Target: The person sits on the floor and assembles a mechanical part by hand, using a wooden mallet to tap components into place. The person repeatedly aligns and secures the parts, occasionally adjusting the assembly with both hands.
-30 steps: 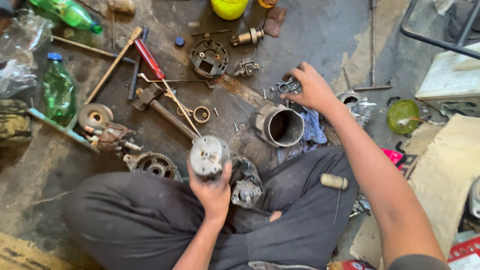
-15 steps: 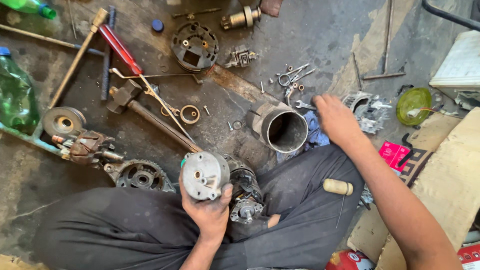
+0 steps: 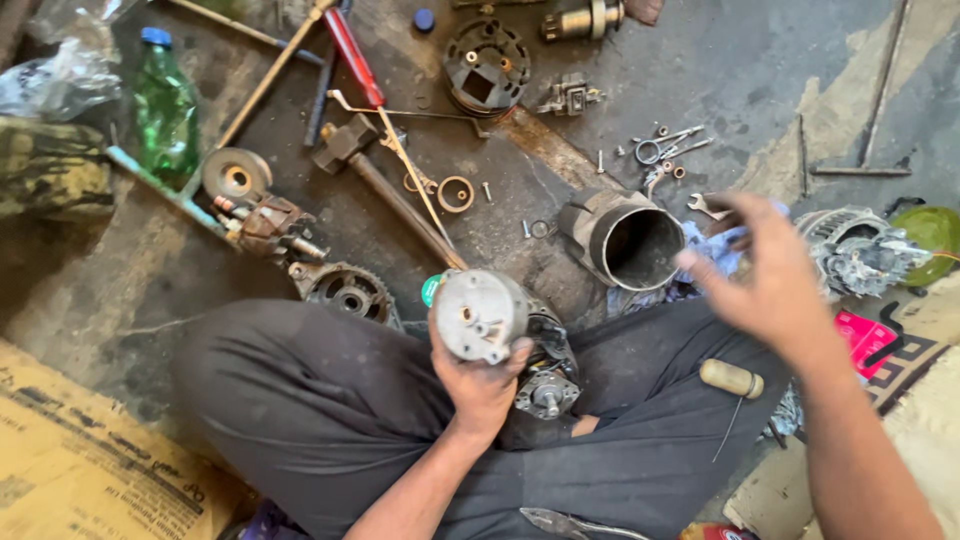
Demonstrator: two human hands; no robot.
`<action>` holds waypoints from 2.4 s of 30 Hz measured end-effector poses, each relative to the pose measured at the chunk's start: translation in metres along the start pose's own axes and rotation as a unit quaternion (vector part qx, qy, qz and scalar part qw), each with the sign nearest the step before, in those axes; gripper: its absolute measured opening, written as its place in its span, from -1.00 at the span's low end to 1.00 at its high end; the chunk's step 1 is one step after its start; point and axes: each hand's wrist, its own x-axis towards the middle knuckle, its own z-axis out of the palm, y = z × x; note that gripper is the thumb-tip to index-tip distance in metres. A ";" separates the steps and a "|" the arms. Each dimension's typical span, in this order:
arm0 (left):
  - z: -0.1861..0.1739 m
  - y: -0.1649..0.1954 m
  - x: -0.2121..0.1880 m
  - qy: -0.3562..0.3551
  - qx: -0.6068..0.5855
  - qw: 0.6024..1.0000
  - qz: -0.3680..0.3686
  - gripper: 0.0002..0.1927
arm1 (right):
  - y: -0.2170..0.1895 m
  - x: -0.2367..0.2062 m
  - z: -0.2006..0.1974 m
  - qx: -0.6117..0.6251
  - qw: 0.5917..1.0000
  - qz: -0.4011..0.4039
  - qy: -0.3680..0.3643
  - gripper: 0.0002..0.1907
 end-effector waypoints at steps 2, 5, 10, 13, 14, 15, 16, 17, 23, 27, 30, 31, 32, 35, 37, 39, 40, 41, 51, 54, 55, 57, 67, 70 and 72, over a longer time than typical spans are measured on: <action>0.003 0.001 -0.003 -0.011 0.004 1.000 0.001 0.07 | -0.036 0.004 0.016 -0.018 0.999 -0.035 0.009 -0.15; 0.005 0.003 -0.007 -0.024 0.014 0.999 0.016 0.07 | -0.064 0.010 0.034 -0.146 0.983 -0.099 0.043 0.03; 0.005 0.005 -0.013 -0.045 0.017 0.999 0.010 0.07 | -0.051 0.008 0.039 -0.088 0.990 -0.069 0.084 -0.12; 0.004 0.005 -0.015 -0.038 0.027 0.999 0.019 0.09 | -0.026 0.001 0.020 -0.064 0.986 -0.066 0.141 -0.13; 0.004 0.005 -0.014 -0.035 0.038 0.998 0.021 0.08 | -0.015 0.000 0.008 -0.067 0.981 -0.081 0.165 -0.15; 0.003 0.004 -0.014 -0.034 0.050 0.998 0.023 0.08 | -0.004 -0.001 -0.005 -0.069 0.975 -0.095 0.187 -0.17; 0.003 0.004 -0.014 -0.033 0.054 0.998 0.025 0.07 | 0.006 0.001 -0.017 -0.062 0.975 -0.070 0.201 -0.14; 0.002 0.003 -0.014 -0.033 0.058 0.997 0.028 0.07 | 0.017 0.007 -0.029 -0.093 0.967 -0.077 0.223 -0.14; 0.001 0.004 -0.009 -0.026 0.036 0.999 0.019 0.02 | 0.083 0.074 -0.066 -0.215 0.924 -0.117 0.294 -0.15; 0.001 0.008 -0.007 -0.028 0.044 0.998 0.027 -0.01 | 0.118 0.115 -0.052 -0.167 0.943 -0.008 0.287 -0.21; 0.003 0.009 -0.005 -0.029 -0.003 1.000 0.012 0.02 | 0.119 0.118 -0.050 -0.165 0.950 0.024 0.266 -0.21; 0.004 0.009 -0.005 -0.025 0.007 0.999 0.022 0.01 | 0.112 0.112 -0.048 -0.170 0.952 0.041 0.249 -0.20; 0.004 0.010 -0.005 -0.022 0.018 0.999 0.031 0.00 | 0.102 0.103 -0.043 -0.266 0.931 0.020 0.250 -0.23; 0.007 0.009 -0.001 -0.022 0.025 0.998 0.046 -0.03 | 0.056 0.064 -0.004 -0.320 0.942 -0.001 0.098 -0.41; 0.008 0.011 0.000 -0.020 0.024 0.999 0.036 -0.04 | 0.032 0.043 0.027 -0.362 0.905 -0.180 -0.133 -0.39; 0.008 0.012 0.002 -0.017 0.018 0.999 0.025 -0.06 | 0.027 0.028 0.043 -0.221 0.930 -0.209 -0.207 -0.33; 0.008 0.013 0.003 -0.018 0.017 0.999 0.022 -0.07 | 0.030 0.021 0.045 -0.223 0.921 -0.181 -0.264 -0.33; 0.007 0.013 0.004 -0.018 0.016 1.000 0.020 -0.09 | 0.037 0.020 0.043 -0.218 0.928 -0.170 -0.250 -0.42; 0.005 0.007 0.004 -0.017 0.011 1.000 0.024 -0.15 | 0.081 0.001 0.011 -0.327 0.889 0.074 -0.313 -0.63; 0.009 0.005 0.001 -0.024 0.001 0.999 0.033 -0.10 | 0.063 0.010 0.016 -0.372 0.870 0.079 -0.313 -0.61; 0.010 0.005 0.000 -0.025 0.003 0.999 0.040 -0.09 | 0.055 0.015 0.015 -0.378 0.870 0.068 -0.310 -0.59; 0.012 0.007 -0.001 -0.028 0.008 0.998 0.048 -0.06 | 0.035 0.030 0.011 -0.316 0.907 0.018 -0.277 -0.51; 0.015 0.017 0.000 -0.040 -0.012 0.999 0.023 -0.06 | -0.101 0.154 0.066 -0.085 0.970 -0.224 0.040 -0.52; 0.015 0.021 0.002 -0.036 0.012 0.999 0.027 -0.03 | -0.138 0.188 0.097 -0.136 0.971 -0.176 0.086 -0.40; 0.014 0.024 0.003 -0.040 0.019 0.999 0.025 -0.03 | -0.153 0.198 0.109 -0.126 0.973 -0.157 0.117 -0.34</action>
